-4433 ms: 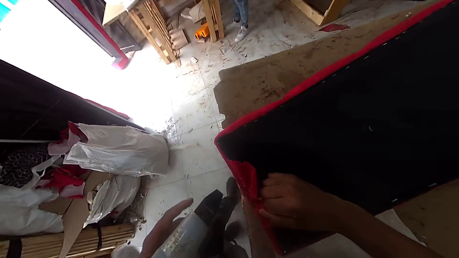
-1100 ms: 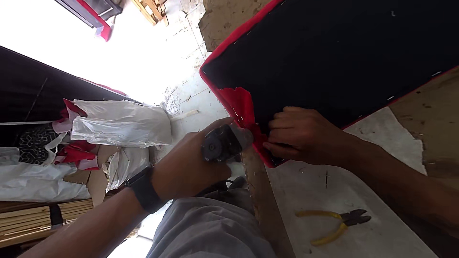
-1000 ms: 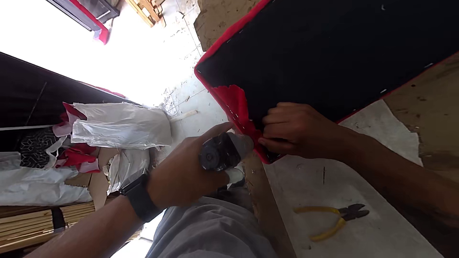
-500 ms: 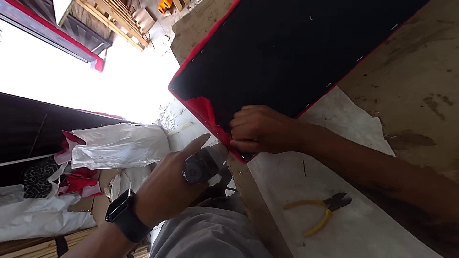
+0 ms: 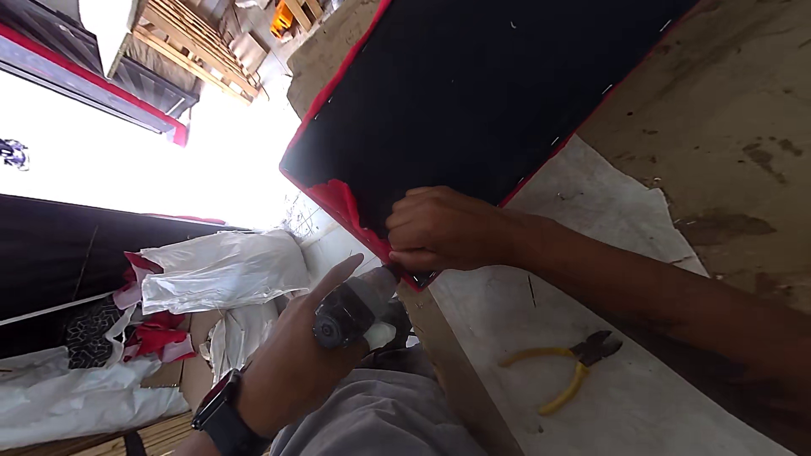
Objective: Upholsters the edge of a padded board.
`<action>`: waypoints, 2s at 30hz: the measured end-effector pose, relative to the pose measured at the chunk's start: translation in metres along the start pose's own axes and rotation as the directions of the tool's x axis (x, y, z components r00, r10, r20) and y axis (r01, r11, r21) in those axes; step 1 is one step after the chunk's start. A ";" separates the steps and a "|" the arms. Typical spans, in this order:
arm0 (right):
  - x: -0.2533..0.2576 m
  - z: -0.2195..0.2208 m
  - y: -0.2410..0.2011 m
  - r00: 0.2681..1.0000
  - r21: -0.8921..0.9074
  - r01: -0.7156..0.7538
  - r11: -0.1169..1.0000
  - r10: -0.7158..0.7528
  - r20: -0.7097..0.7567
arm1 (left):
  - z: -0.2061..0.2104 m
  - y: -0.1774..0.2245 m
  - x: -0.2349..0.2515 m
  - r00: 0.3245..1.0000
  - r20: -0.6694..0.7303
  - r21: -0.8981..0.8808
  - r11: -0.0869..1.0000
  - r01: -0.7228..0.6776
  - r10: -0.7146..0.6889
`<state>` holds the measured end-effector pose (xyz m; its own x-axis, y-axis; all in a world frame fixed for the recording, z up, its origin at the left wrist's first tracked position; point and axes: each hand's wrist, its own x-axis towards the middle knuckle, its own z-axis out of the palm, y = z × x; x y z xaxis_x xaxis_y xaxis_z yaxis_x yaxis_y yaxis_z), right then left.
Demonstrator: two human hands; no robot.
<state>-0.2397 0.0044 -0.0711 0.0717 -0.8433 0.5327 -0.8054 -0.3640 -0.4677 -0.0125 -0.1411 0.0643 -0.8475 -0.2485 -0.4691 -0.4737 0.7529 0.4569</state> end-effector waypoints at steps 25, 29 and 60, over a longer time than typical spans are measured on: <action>-0.001 0.001 0.000 1.000 0.012 -0.004 1.000 0.004 -0.027 | 0.005 -0.004 -0.002 0.997 -0.039 0.165 0.985 -0.053 0.060; 0.000 0.000 -0.001 1.000 0.013 -0.005 1.000 0.005 -0.026 | 0.003 -0.006 -0.005 0.998 -0.038 0.140 0.989 -0.048 0.053; 0.004 0.000 0.001 1.000 0.003 -0.012 1.000 0.012 -0.028 | -0.015 -0.027 0.002 0.997 -0.045 -0.040 0.997 0.059 -0.061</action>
<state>-0.2399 0.0008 -0.0695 0.0457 -0.8360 0.5468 -0.8042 -0.3555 -0.4763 -0.0048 -0.1709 0.0620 -0.8268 -0.3213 -0.4616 -0.5323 0.7121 0.4578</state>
